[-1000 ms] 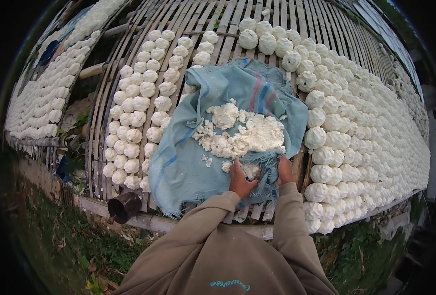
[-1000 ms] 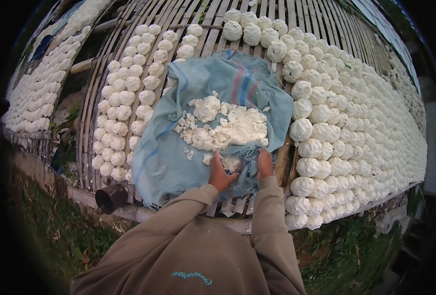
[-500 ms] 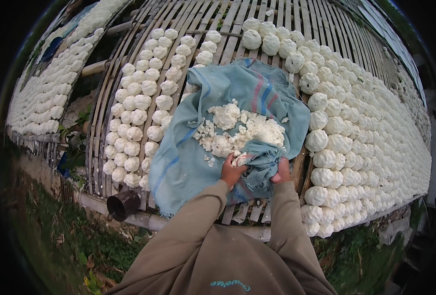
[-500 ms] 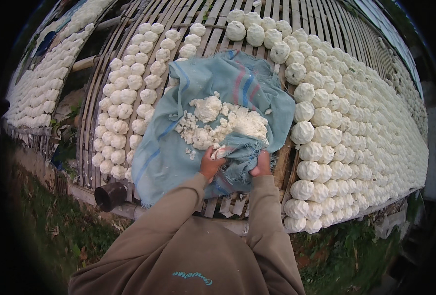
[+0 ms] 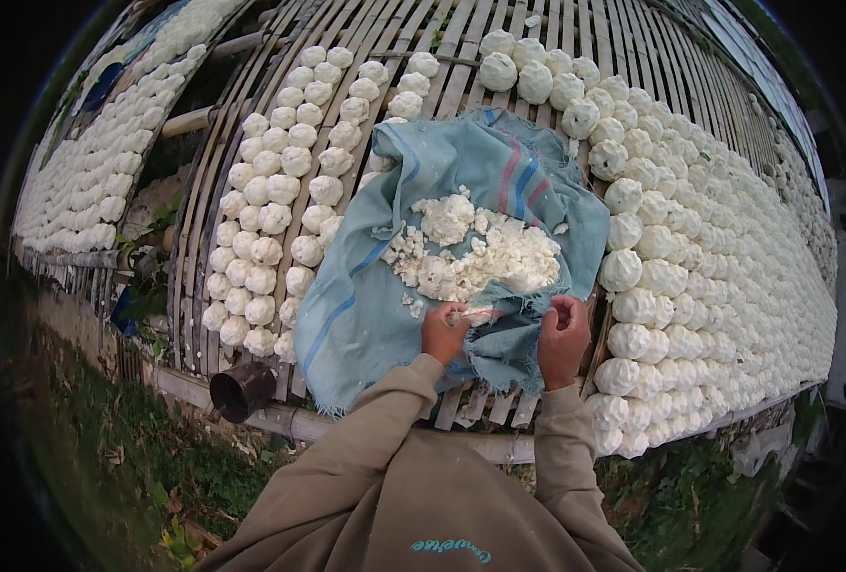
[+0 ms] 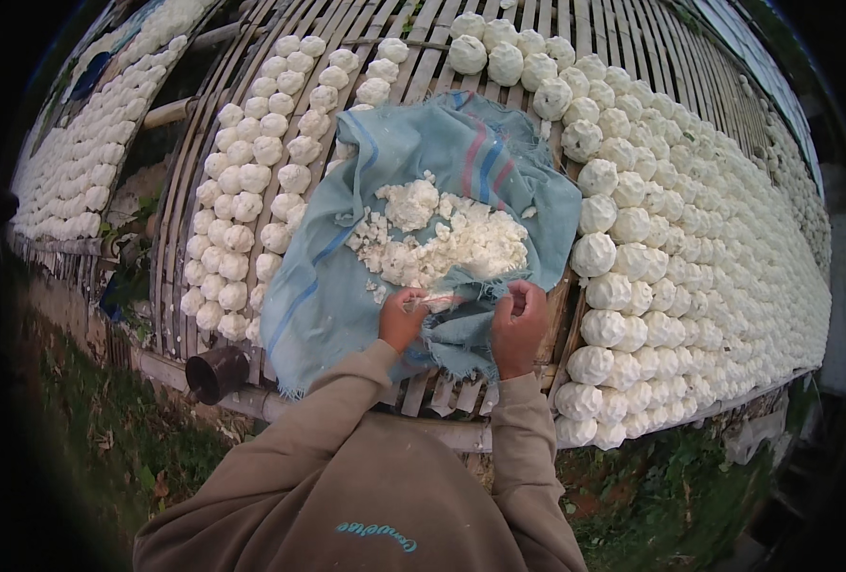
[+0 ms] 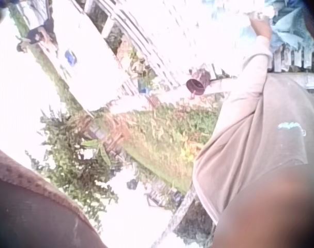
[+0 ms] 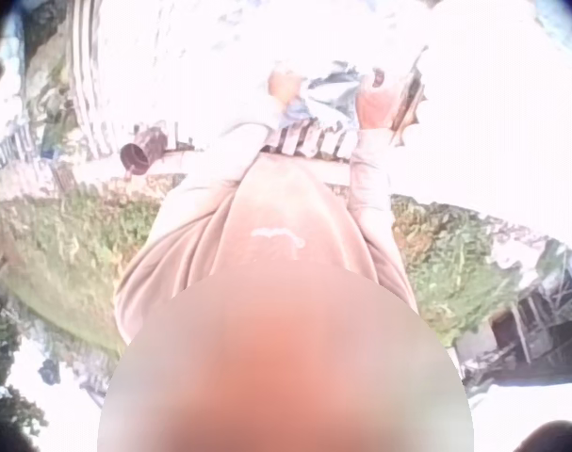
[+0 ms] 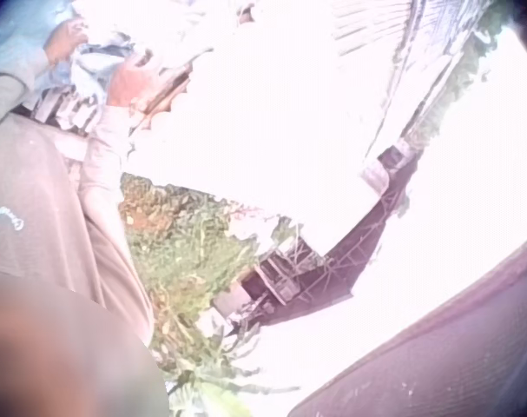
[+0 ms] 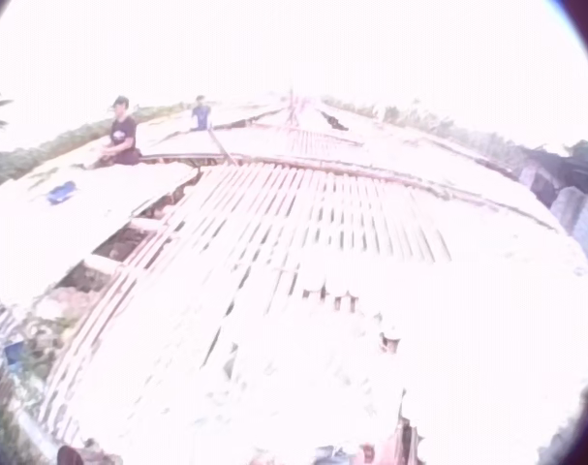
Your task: The person repeatedly scoops a white crumbly mass from a cloth, rolls it into a ball between both hands, and places the formed ball onto a bamboo rack. The process continues in a steady rhythm, adding to a growing array of identical white balls.
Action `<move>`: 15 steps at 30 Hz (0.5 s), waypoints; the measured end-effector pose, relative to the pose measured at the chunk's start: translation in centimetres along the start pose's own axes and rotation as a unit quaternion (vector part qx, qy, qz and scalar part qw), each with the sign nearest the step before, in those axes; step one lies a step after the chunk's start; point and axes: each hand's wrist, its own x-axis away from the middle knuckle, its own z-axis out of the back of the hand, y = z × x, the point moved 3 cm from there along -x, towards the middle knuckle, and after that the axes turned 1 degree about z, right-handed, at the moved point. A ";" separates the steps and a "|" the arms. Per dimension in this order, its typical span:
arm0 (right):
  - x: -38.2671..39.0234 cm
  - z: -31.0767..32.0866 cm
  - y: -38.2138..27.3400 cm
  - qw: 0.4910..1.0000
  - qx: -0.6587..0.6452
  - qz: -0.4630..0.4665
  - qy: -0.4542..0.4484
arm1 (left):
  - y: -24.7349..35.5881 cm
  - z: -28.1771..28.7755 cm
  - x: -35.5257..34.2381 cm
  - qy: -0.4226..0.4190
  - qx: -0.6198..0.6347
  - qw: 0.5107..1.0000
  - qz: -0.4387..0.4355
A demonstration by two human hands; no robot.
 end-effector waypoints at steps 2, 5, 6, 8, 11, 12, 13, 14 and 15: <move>2.1 -3.0 0.0 0.973 0.019 -0.119 -0.199 | 0.4 -0.1 0.9 0.011 0.003 0.999 -0.034; 3.2 -7.4 2.9 0.949 0.078 -0.227 -0.204 | 1.5 -0.1 2.0 0.021 0.002 0.999 -0.048; 3.0 -8.6 3.9 0.952 0.020 -0.253 -0.173 | 2.1 0.1 2.4 0.031 0.004 0.998 -0.053; 2.5 -10.2 5.9 0.943 -0.012 -0.302 -0.139 | 3.4 0.2 3.7 0.009 0.016 0.997 -0.077; 1.4 -10.7 6.9 0.932 -0.022 -0.316 -0.176 | 5.3 -0.1 6.1 -0.063 -0.006 0.992 -0.111; 1.2 -10.5 6.9 0.908 -0.125 -0.350 -0.195 | 5.7 -0.5 6.7 -0.114 -0.025 0.988 -0.100; 1.4 -10.1 6.8 0.890 -0.178 -0.382 -0.176 | 6.2 -0.4 7.2 -0.091 -0.005 0.987 -0.131; 1.3 -9.5 6.7 0.867 -0.240 -0.409 -0.153 | 6.5 -0.6 7.6 -0.088 0.006 0.987 -0.134; 1.5 -9.1 6.4 0.841 -0.314 -0.421 -0.132 | 6.7 -0.7 7.9 -0.089 0.021 0.986 -0.139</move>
